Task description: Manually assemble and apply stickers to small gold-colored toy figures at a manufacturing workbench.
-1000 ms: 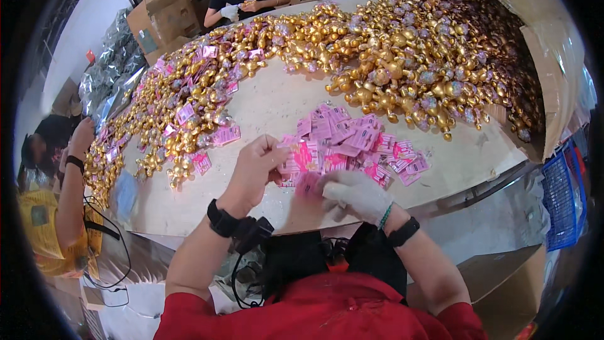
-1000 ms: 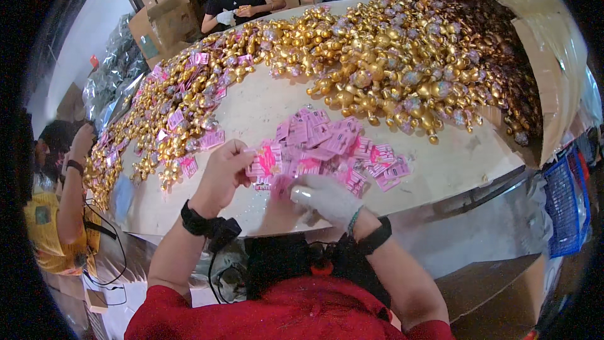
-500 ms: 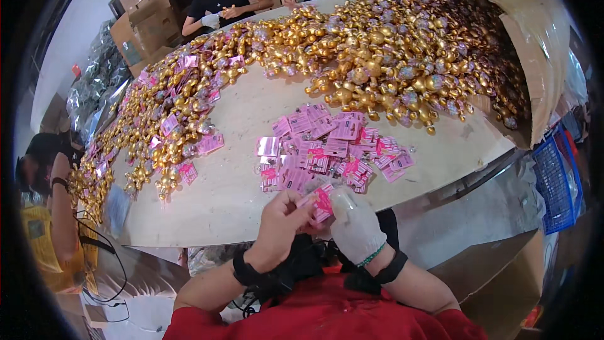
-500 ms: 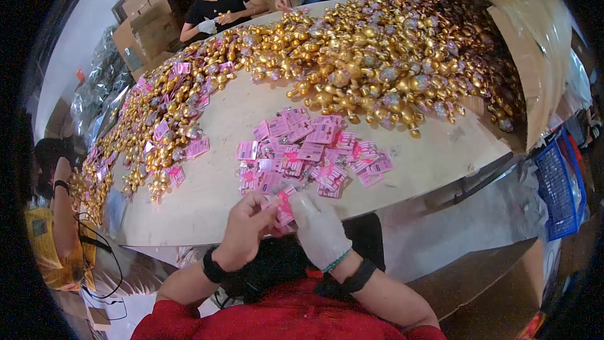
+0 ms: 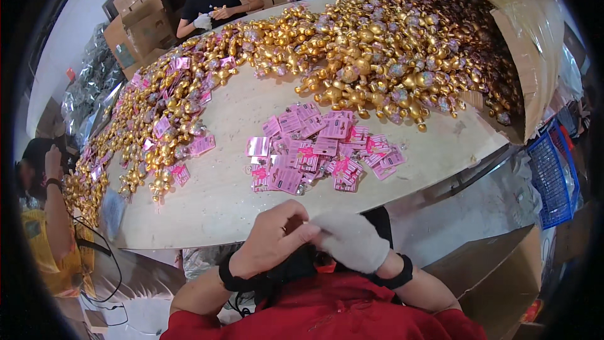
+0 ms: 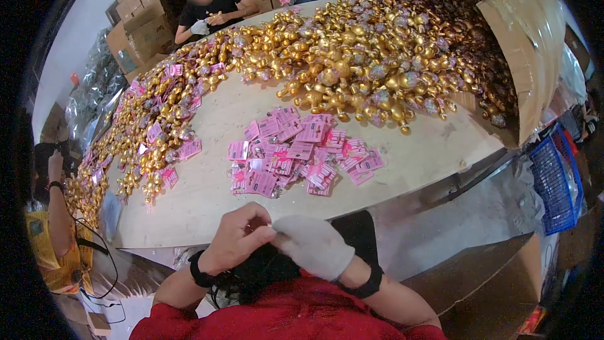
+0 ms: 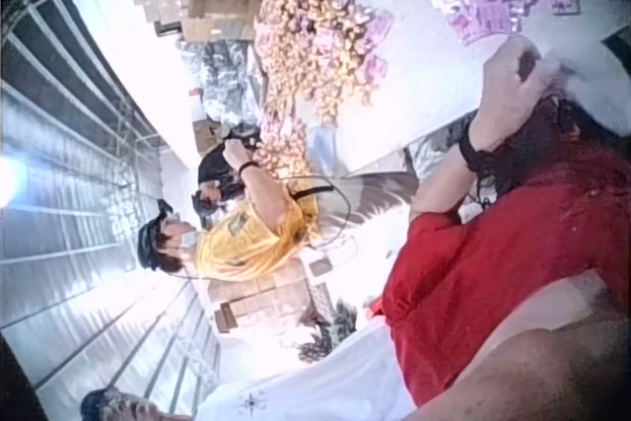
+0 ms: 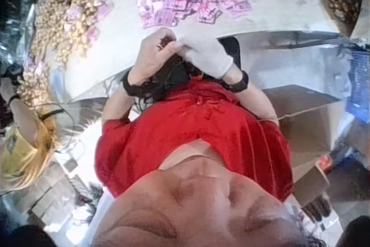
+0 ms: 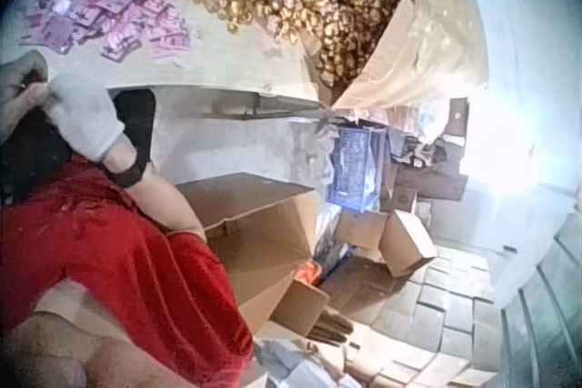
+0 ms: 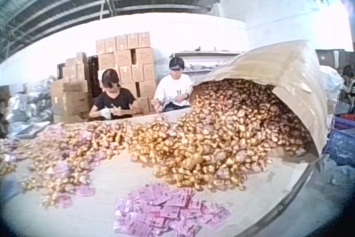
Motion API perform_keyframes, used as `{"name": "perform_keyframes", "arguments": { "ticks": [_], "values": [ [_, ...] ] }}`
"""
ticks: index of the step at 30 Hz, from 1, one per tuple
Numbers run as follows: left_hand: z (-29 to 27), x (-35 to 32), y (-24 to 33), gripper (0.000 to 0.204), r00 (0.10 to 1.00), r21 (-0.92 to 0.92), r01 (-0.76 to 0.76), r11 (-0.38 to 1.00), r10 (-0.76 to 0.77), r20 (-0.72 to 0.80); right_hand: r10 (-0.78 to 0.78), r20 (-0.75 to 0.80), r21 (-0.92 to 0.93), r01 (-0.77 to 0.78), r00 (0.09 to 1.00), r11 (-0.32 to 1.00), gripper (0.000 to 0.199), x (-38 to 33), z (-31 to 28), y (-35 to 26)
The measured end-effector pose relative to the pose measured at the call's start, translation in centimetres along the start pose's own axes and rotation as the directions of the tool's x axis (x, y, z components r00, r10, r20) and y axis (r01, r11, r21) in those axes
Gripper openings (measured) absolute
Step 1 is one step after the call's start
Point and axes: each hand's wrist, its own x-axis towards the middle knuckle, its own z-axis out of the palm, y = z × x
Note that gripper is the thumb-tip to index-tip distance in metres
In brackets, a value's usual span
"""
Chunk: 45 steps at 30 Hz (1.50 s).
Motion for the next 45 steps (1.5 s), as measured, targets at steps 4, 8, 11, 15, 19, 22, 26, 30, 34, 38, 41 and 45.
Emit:
{"name": "perform_keyframes", "arguments": {
  "ticks": [4,8,11,15,19,22,26,30,34,38,41,45],
  "values": [
    [0.7,0.5,0.2,0.027,0.984,0.064,-0.018,0.998,0.006,0.177,-0.022,0.017,-0.271,0.026,1.0,0.962,0.021,-1.2,0.3,-0.3],
    [1.0,1.0,-0.3,0.028,0.955,0.204,-0.08,0.976,0.016,0.296,-0.048,-0.034,-0.306,0.036,0.998,0.951,0.019,-2.1,0.3,0.1],
    [1.3,1.0,-0.8,0.03,0.947,0.225,-0.097,0.97,0.02,0.32,-0.094,-0.069,-0.346,0.065,0.993,0.936,0.019,-2.3,0.4,0.2],
    [1.4,1.6,0.3,0.033,0.938,0.237,-0.105,0.966,0.018,0.346,0.182,-0.015,0.152,-0.178,0.983,0.972,0.02,-2.5,0.0,0.4],
    [1.6,2.9,0.6,0.027,0.949,0.298,-0.126,0.946,0.028,0.313,0.326,0.12,0.354,-0.347,0.938,0.868,0.021,-2.3,-0.9,0.9],
    [2.0,4.0,0.5,0.025,0.95,0.342,-0.172,0.924,0.064,0.305,0.114,-0.081,-0.071,-0.119,0.99,0.99,0.021,-2.4,-1.5,0.4],
    [2.8,6.2,0.8,0.024,0.931,0.264,-0.172,0.949,0.069,0.358,-0.097,-0.174,-0.363,0.028,0.98,0.931,0.021,-2.4,-2.5,1.9],
    [3.8,8.9,2.9,0.025,0.857,0.092,-0.064,0.994,0.007,0.516,-0.193,-0.274,-0.373,0.081,0.942,0.924,0.016,-3.5,-4.4,3.7],
    [4.7,14.8,5.3,0.029,0.812,0.215,-0.218,0.952,0.054,0.581,-0.155,-0.428,-0.289,0.028,0.89,0.957,0.015,-4.9,-6.9,4.3],
    [7.5,23.1,5.7,0.035,0.912,0.455,-0.409,0.791,0.373,0.171,0.158,-0.47,-0.031,-0.195,0.869,0.98,0.01,-6.5,-8.1,5.4],
    [10.1,27.8,4.3,0.031,0.826,0.727,-0.397,0.56,0.564,0.016,0.194,-0.49,0.037,-0.202,0.85,0.979,0.012,-7.4,-8.5,5.7],
    [11.7,31.6,2.3,0.031,0.495,0.841,-0.518,-0.154,0.748,0.442,0.289,-0.494,0.197,-0.219,0.82,0.956,0.012,-8.6,-8.7,6.6]
  ]
}}
